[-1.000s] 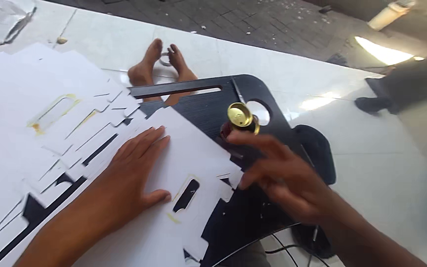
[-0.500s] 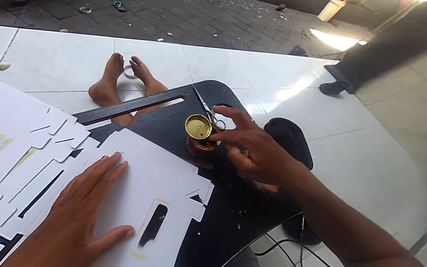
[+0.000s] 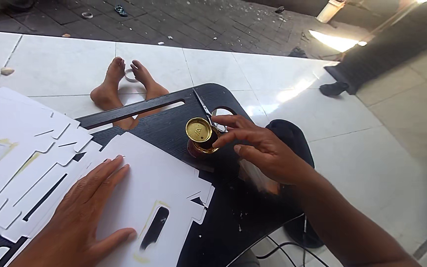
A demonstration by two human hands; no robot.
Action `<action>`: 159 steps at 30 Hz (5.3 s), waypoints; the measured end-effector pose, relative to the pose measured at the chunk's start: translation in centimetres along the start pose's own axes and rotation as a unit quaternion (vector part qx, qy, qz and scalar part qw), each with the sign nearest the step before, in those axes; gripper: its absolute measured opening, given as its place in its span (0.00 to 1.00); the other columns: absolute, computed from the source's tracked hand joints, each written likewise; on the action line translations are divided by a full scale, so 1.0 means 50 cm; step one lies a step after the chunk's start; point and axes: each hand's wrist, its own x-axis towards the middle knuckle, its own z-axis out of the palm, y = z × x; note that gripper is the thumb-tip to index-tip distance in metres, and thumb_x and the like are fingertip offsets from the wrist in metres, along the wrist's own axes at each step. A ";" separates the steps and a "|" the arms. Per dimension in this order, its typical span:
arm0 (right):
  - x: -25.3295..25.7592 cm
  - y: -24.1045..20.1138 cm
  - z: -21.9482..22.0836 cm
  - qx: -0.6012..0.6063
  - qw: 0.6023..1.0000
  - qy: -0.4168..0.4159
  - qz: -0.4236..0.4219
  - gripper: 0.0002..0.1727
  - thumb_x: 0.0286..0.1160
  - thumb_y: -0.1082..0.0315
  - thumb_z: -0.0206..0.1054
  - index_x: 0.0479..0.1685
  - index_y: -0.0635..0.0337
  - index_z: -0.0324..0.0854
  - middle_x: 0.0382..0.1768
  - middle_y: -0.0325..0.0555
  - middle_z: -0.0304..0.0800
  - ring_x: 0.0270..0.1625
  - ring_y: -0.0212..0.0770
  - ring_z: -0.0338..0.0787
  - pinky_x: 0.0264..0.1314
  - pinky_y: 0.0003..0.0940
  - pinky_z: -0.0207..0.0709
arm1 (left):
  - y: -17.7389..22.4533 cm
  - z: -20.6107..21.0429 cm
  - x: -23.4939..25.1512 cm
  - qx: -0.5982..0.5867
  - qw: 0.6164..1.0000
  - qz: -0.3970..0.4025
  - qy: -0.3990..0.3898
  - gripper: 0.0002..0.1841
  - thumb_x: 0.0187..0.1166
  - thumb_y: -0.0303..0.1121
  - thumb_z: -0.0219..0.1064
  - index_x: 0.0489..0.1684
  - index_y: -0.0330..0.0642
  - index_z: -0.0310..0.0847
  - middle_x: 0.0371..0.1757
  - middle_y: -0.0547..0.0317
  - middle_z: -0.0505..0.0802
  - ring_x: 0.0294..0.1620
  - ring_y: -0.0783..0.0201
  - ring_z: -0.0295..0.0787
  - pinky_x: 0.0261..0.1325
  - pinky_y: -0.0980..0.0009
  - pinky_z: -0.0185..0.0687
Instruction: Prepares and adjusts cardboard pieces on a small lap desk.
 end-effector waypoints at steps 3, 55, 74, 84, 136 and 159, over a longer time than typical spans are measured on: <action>-0.002 0.000 -0.004 0.029 0.999 -0.001 0.016 0.19 0.74 0.68 0.54 0.49 0.48 0.92 0.81 0.37 0.74 0.84 0.33 0.69 0.77 0.34 0.75 | -0.001 0.002 0.000 0.003 1.000 0.002 0.003 0.56 0.60 0.74 0.66 0.87 0.41 0.66 0.90 0.42 0.67 0.92 0.39 0.55 0.86 0.36 0.50; -0.189 -0.094 0.354 -0.234 0.965 0.011 -0.114 0.22 0.79 0.66 0.54 0.66 0.62 0.84 0.78 0.57 0.79 0.85 0.57 0.72 0.86 0.60 0.55 | 0.042 -0.011 0.019 0.023 0.999 -0.041 0.007 0.59 0.54 0.66 0.75 0.92 0.45 0.59 0.94 0.59 0.60 0.95 0.56 0.48 0.91 0.50 0.49; -0.165 0.073 0.065 -0.181 0.968 0.137 -0.107 0.17 0.82 0.69 0.60 0.63 0.57 0.87 0.59 0.42 0.94 0.70 0.40 0.88 0.82 0.47 0.73 | -0.003 -0.026 0.011 -0.025 0.998 0.004 -0.061 0.58 0.64 0.69 0.73 0.88 0.31 0.60 0.90 0.29 0.60 0.92 0.30 0.50 0.89 0.35 0.43; -0.252 0.227 -0.010 -0.179 0.973 0.130 -0.067 0.22 0.79 0.59 0.69 0.72 0.53 0.85 0.67 0.36 0.91 0.83 0.41 0.77 0.93 0.63 0.43 | -0.001 -0.043 0.008 -0.035 0.996 0.008 -0.081 0.58 0.63 0.60 0.77 0.86 0.23 0.57 0.88 0.19 0.58 0.91 0.25 0.45 0.92 0.40 0.38; -0.018 -0.056 0.228 0.276 0.961 -0.020 -0.009 0.25 0.74 0.75 0.72 0.73 0.59 0.77 0.38 0.40 0.95 0.38 0.31 0.93 0.46 0.22 0.88 | 0.117 -0.024 -0.029 -0.324 0.943 -0.080 -0.010 0.21 0.85 0.58 0.59 0.43 0.54 0.91 0.29 0.80 0.86 0.28 0.87 0.78 0.30 0.90 0.70; -0.003 -0.037 0.245 0.247 0.964 -0.080 0.060 0.26 0.70 0.74 0.76 0.70 0.55 0.81 0.33 0.38 0.94 0.31 0.29 0.91 0.38 0.19 0.87 | 0.079 -0.066 -0.057 -0.038 0.977 -0.156 -0.137 0.27 0.78 0.67 0.57 0.27 0.55 0.82 0.25 0.73 0.76 0.23 0.74 0.73 0.26 0.72 0.68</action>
